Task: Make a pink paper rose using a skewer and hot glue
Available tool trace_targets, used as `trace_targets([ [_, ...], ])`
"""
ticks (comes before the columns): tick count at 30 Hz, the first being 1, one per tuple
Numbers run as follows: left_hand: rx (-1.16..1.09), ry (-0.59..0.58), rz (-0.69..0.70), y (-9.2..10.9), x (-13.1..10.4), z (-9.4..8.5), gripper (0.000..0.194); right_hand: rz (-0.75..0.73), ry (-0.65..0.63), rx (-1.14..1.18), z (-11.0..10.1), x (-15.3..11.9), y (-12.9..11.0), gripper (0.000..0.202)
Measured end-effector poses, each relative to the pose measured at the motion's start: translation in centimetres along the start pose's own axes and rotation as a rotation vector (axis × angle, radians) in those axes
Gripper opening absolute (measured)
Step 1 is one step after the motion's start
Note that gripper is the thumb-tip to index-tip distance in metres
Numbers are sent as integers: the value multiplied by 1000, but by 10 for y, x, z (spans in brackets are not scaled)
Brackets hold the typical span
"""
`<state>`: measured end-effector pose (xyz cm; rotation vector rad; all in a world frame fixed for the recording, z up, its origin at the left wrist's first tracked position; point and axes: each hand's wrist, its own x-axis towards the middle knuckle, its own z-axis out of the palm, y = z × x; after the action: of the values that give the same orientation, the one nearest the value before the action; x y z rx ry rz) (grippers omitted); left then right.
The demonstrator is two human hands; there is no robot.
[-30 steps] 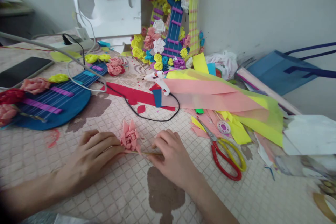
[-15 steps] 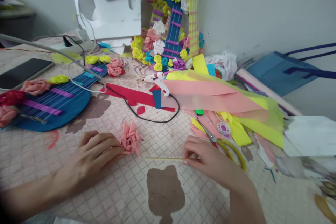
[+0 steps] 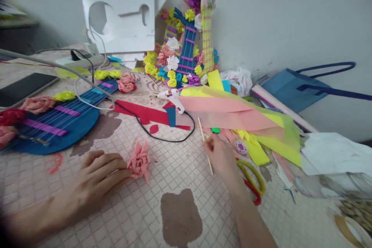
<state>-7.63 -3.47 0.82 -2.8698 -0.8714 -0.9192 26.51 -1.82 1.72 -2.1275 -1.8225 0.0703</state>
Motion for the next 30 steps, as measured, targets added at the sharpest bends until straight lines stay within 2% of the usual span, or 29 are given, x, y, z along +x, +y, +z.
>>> trace_targets([
  [3,-10,10,6,-1,2,-2,26,-28,45,7,-3,3,-7,21],
  [6,1,27,30,-1,4,-5,30,-92,86,101,-5,19,-22,22],
  [10,9,29,36,-2,2,-6,30,-289,129,156,7,65,-45,22],
  [12,14,21,18,-3,-1,-6,28,-333,151,126,19,94,-54,27],
  [16,26,22,13,-6,-3,-6,28,-342,19,170,42,137,-69,34],
  [19,23,13,21,-8,-2,-7,29,-348,-68,215,51,150,-75,29],
  [21,18,16,17,-8,-2,-6,28,-339,-102,249,50,149,-77,28],
  [24,11,24,8,-7,-3,-5,26,-327,-111,316,36,136,-78,28],
  [27,15,28,-4,-7,-4,-6,23,-302,-141,484,11,108,-75,30],
  [30,22,26,-11,-7,-5,-6,23,-242,-176,500,-13,69,-69,32],
])
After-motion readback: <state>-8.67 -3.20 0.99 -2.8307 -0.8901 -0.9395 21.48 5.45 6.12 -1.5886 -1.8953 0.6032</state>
